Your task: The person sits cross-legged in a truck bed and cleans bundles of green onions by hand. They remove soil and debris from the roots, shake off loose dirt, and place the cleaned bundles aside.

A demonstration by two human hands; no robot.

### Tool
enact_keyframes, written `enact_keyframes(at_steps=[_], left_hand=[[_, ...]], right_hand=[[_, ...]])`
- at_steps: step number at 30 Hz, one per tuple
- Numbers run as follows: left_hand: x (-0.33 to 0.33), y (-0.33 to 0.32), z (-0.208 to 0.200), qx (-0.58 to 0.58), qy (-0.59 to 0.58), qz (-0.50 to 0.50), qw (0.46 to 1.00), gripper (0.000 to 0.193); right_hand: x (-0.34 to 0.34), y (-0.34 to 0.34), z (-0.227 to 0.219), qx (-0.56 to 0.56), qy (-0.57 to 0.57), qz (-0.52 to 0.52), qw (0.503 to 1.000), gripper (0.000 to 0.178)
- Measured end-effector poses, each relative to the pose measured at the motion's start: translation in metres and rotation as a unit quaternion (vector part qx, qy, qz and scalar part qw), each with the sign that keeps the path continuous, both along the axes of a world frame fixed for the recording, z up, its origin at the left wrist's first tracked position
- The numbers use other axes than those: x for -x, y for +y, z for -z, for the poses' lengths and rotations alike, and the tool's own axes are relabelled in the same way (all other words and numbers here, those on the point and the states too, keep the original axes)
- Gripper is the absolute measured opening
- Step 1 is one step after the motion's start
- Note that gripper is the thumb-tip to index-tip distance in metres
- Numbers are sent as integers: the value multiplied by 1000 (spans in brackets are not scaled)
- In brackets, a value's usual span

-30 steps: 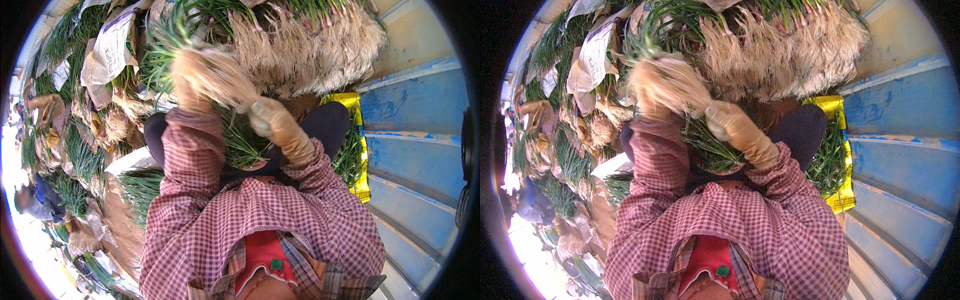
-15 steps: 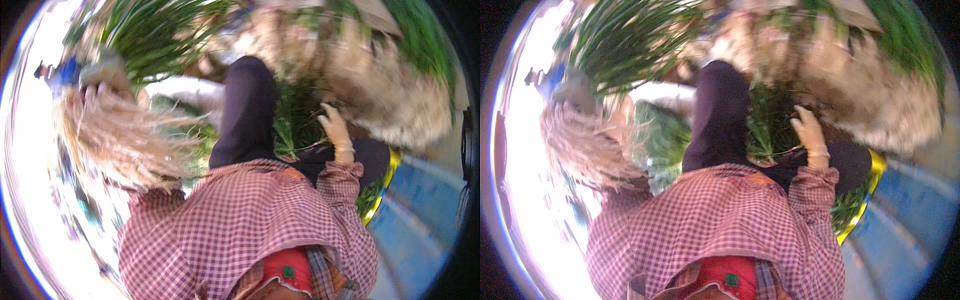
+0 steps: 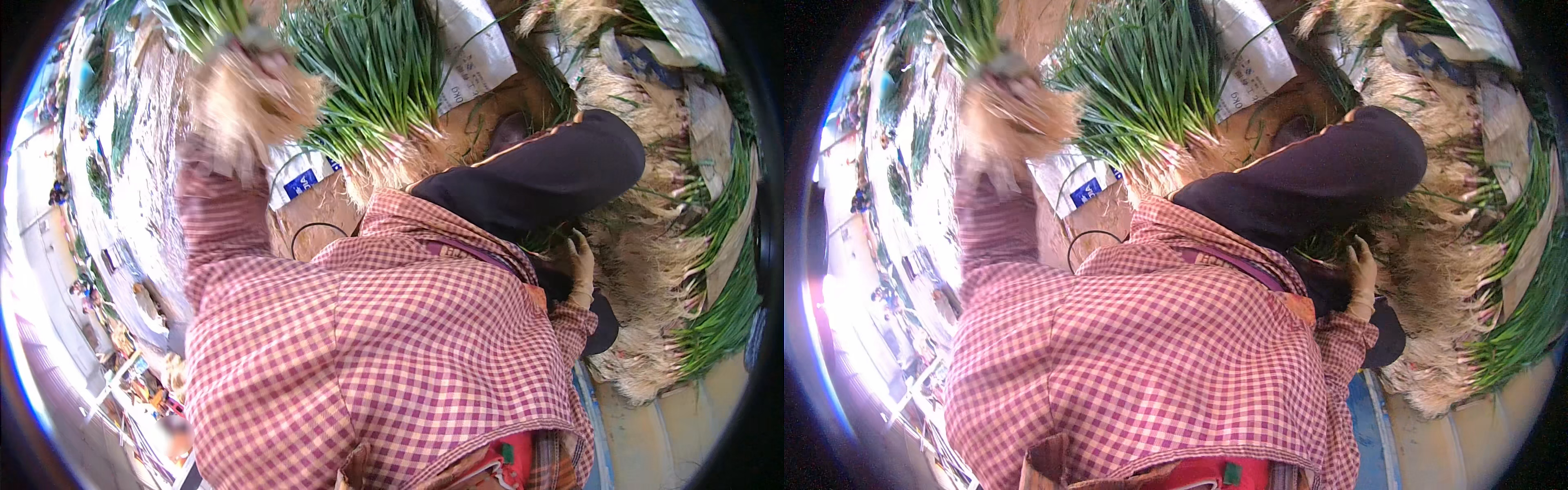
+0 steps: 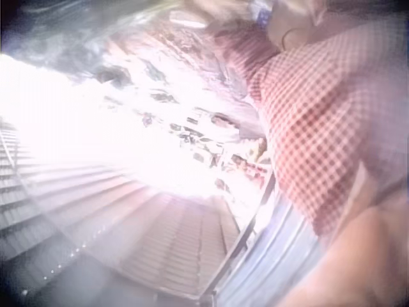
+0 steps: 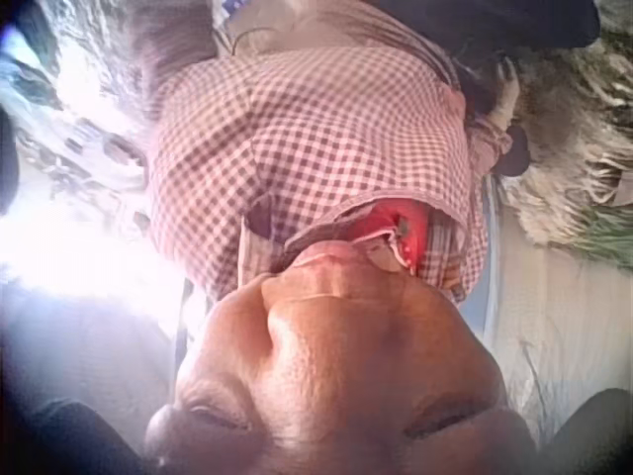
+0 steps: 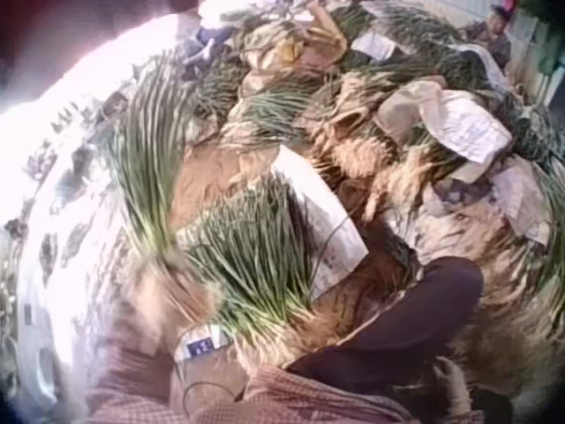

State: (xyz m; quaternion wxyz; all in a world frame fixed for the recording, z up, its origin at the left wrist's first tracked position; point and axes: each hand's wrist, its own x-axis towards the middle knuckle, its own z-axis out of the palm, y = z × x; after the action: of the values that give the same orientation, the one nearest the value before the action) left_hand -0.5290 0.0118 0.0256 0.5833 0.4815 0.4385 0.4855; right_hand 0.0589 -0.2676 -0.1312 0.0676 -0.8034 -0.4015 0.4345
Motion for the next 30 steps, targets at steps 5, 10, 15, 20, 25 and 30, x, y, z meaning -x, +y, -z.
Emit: enact_keyframes(at_steps=[5,10,15,20,25,30], left_hand=[[-36,-125,113,366,-340,-186,846,28],[-18,-219,266,490,-358,-287,741,33],[26,-212,326,433,-88,-197,875,47],[14,-173,253,488,67,-334,804,97],[-27,-126,250,534,523,-32,663,104],[-18,-99,238,430,567,114,693,80]], right_hand=[[-12,-33,35,1,87,-20,996,33],[-10,-30,43,86,77,-27,993,38],[-87,-114,138,6,100,-217,971,46],[-33,-56,100,120,88,-197,969,47],[28,-33,35,62,254,165,951,41],[60,-6,-22,42,107,20,993,32]])
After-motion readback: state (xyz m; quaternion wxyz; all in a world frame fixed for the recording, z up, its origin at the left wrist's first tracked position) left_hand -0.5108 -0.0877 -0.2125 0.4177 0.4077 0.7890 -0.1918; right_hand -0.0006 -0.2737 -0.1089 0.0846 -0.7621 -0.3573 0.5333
